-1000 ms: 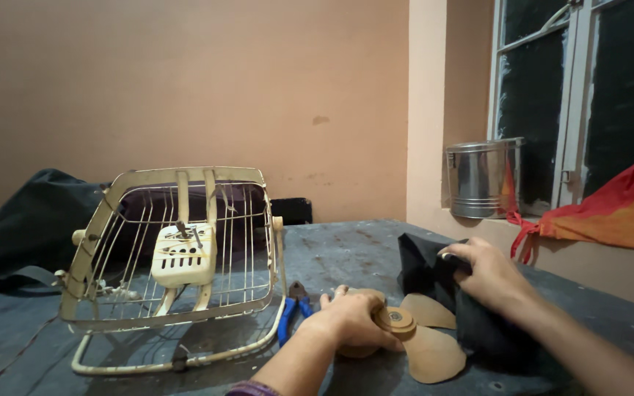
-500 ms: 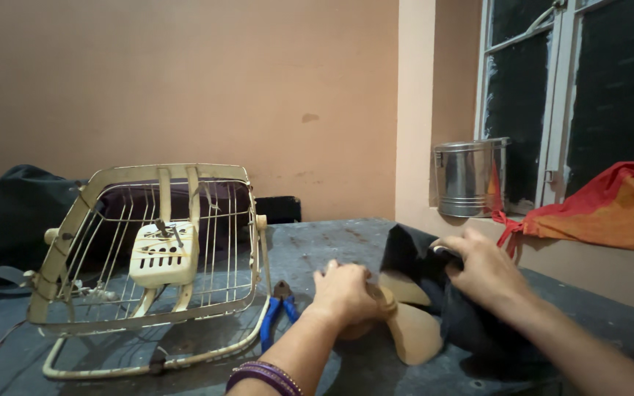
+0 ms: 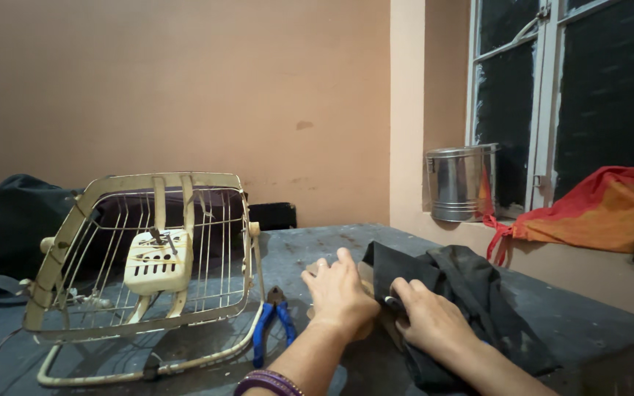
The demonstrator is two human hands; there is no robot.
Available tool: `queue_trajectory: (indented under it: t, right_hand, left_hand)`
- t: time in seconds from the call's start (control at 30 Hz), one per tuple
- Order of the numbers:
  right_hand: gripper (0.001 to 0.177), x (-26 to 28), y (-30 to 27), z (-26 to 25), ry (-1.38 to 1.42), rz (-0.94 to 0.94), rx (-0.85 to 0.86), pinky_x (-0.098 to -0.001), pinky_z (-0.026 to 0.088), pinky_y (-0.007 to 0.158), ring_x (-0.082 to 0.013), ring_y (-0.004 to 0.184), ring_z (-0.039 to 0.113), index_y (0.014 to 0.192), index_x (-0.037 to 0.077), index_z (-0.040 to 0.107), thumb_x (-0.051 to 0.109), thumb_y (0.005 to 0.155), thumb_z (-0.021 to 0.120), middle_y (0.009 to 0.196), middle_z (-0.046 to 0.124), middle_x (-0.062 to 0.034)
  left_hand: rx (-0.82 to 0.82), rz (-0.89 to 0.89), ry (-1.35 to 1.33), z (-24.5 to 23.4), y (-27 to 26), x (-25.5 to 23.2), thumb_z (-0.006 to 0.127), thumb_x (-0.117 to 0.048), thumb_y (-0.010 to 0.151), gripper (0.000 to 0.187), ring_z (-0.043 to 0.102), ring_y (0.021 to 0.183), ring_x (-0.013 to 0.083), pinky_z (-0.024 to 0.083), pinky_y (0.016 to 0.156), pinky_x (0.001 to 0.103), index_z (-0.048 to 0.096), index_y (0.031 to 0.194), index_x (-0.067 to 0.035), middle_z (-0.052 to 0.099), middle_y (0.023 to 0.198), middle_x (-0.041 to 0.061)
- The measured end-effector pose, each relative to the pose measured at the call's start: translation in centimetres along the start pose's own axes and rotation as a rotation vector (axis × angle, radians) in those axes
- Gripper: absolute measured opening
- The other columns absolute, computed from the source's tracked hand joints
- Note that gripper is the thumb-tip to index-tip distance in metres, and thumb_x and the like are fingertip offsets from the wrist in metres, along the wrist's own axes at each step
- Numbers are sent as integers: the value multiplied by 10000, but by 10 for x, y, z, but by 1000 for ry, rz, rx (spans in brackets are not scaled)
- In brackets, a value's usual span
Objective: The person reassembles a small electric fan by attaching the fan blades to the motor hub, then placing and securing the front wire grille over the blades using pliers to bend the retaining tabs.
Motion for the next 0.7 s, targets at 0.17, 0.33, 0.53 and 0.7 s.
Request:
queue_trajectory:
  t: [0.17, 0.33, 0.53, 0.7]
  right_hand:
    - [483, -25, 7, 17, -166, -26, 73, -493, 547, 834, -365, 1032, 664, 1205, 190, 492, 148, 787, 730, 1102, 625, -128]
    - [409, -69, 18, 20, -199, 124, 118, -472, 551, 882, -350, 1068, 663, 1174, 189, 559, 219, 814, 751, 1135, 635, -117]
    - [512, -94, 47, -6, 754, 134, 11, -327, 526, 842, -239, 987, 655, 1275, 154, 673, 116, 764, 685, 1135, 704, -66]
    - [449, -82, 47, -25, 950, 306, 161, -303, 529, 825, -96, 1037, 654, 1281, 171, 687, 235, 837, 714, 1155, 720, -12]
  left_hand:
    - [-56, 18, 24, -11, -1, 13, 845, -357, 664, 796, 477, 1301, 392, 258, 1099, 652, 447, 1263, -16, 667, 1184, 168]
    - [-60, 145, -8, -31, -3, 21, 850, -400, 685, 733, 467, 1307, 365, 244, 1095, 656, 476, 1214, -56, 667, 1176, 135]
    - [-137, 557, -48, -56, -6, 17, 781, -237, 763, 502, 437, 1359, 391, 206, 1120, 646, 539, 1175, -80, 678, 1144, 166]
    - [-65, 716, 59, -62, -5, 9, 691, -77, 788, 367, 369, 1459, 392, 185, 1166, 600, 557, 1129, -87, 678, 1156, 155]
Point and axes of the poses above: each hand's wrist, its own y-axis towards the middle knuckle, its own z-axis out of the palm, x = y × z, the point moved 4 cm from there along y, towards the middle knuckle
